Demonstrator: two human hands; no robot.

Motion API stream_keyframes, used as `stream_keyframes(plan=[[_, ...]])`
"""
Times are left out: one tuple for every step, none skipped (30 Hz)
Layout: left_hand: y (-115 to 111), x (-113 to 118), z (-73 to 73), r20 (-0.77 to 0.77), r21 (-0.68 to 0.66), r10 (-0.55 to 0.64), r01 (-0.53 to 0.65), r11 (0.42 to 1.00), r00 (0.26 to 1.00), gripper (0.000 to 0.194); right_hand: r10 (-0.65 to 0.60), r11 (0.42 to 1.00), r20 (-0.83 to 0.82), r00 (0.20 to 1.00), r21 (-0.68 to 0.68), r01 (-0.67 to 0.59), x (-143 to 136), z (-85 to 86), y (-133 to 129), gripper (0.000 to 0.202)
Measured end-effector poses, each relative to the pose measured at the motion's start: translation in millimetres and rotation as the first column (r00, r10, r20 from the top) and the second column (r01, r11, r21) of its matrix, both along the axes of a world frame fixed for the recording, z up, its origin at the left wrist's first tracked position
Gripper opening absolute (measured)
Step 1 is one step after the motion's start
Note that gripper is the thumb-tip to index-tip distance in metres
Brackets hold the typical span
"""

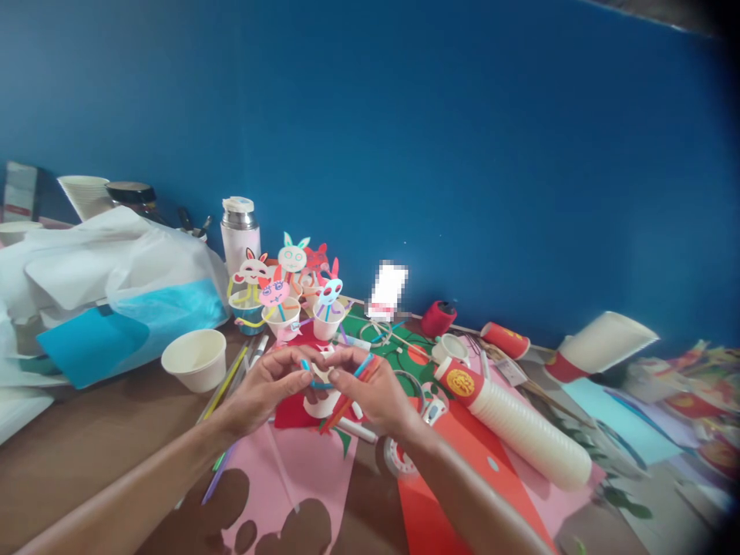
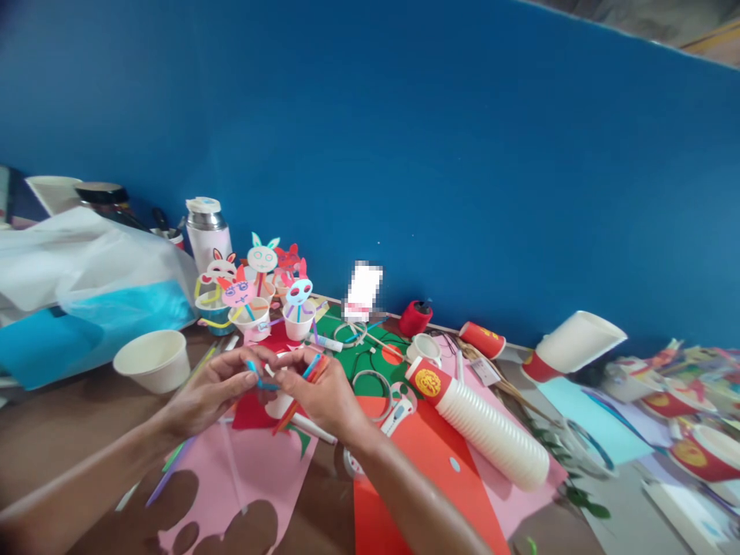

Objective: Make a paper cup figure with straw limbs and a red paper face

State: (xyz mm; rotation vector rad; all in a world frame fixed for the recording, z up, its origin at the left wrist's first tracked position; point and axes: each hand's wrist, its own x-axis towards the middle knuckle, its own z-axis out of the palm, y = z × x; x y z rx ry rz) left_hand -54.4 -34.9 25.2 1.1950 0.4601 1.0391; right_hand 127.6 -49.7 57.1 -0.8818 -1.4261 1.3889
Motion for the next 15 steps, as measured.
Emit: stream_keyframes(plan=[[-1,1,0.2,-0.016,0.008,0.02,-0.02,1.0,1.0,0.007,-0.004,1.0,0.019,1.0,0.011,0.003,0,-1.0,-1,0.018],[-1,1,0.4,-0.035,0.014,0.042,-0.042,0.999,0.999,0.008,-0.014,1.0,0.045,0.999,0.021,0.013,0,-1.9,-1,0.016],[-2,2,0.6,-0.053,0.021,0.064,-0.063,0.998,0.997,0.009,-0.025,0.999,0.086,0.996,0.037,0.021,0,-2.5,-2,0.014],[-2,3,0.8,-0.07,0.027,0.085,-0.084,0.996,0.994,0.01,-0.036,0.998,0.14,0.99,0.06,0.028,0,-2.9,-3,0.012],[-2,4,0.9,-0.089,0.033,0.106,-0.103,0.994,0.99,0.011,-0.049,0.996,0.2,0.979,0.089,0.031,1,-2.9,-3,0.01],[-3,5,1.2,-0.11,0.041,0.125,-0.121,0.992,0.986,0.013,-0.061,0.992,0.26,0.964,0.119,0.031,2,-2.5,-4,0.008],[-3,6,1.6,-0.133,0.051,0.142,-0.136,0.989,0.981,0.014,-0.071,0.988,0.313,0.947,0.15,0.024,2,-1.9,-4,0.005],[-3,7,2.3,-0.157,0.063,0.159,-0.151,0.987,0.975,0.016,-0.076,0.984,0.359,0.93,0.177,0.012,3,-0.9,-4,0.005],[-3,8,3.2,-0.18,0.081,0.174,-0.162,0.984,0.968,0.018,-0.085,0.979,0.395,0.914,0.204,0.003,3,0.4,-5,0.006],[-3,9,4.5,-0.199,0.101,0.188,-0.17,0.98,0.962,0.019,-0.095,0.972,0.424,0.901,0.233,-0.007,4,2.1,-5,0.009],[-3,9,5.8,-0.217,0.127,0.195,-0.171,0.977,0.957,0.02,-0.103,0.965,0.445,0.89,0.262,-0.019,4,4.0,-6,0.011],[-3,9,7.0,-0.233,0.157,0.199,-0.165,0.974,0.952,0.018,-0.108,0.958,0.457,0.883,0.286,-0.03,5,6.1,-6,0.013],[-2,8,7.8,-0.246,0.195,0.211,-0.165,0.967,0.946,0.017,-0.114,0.953,0.461,0.88,0.301,-0.035,7,8.2,-6,0.014],[-1,6,8.0,-0.256,0.245,0.243,-0.181,0.953,0.935,0.017,-0.125,0.95,0.459,0.879,0.311,-0.027,9,10.3,-6,0.014],[1,3,7.4,-0.265,0.308,0.303,-0.218,0.926,0.915,0.019,-0.142,0.949,0.457,0.878,0.315,-0.011,11,12.0,-6,0.012]])
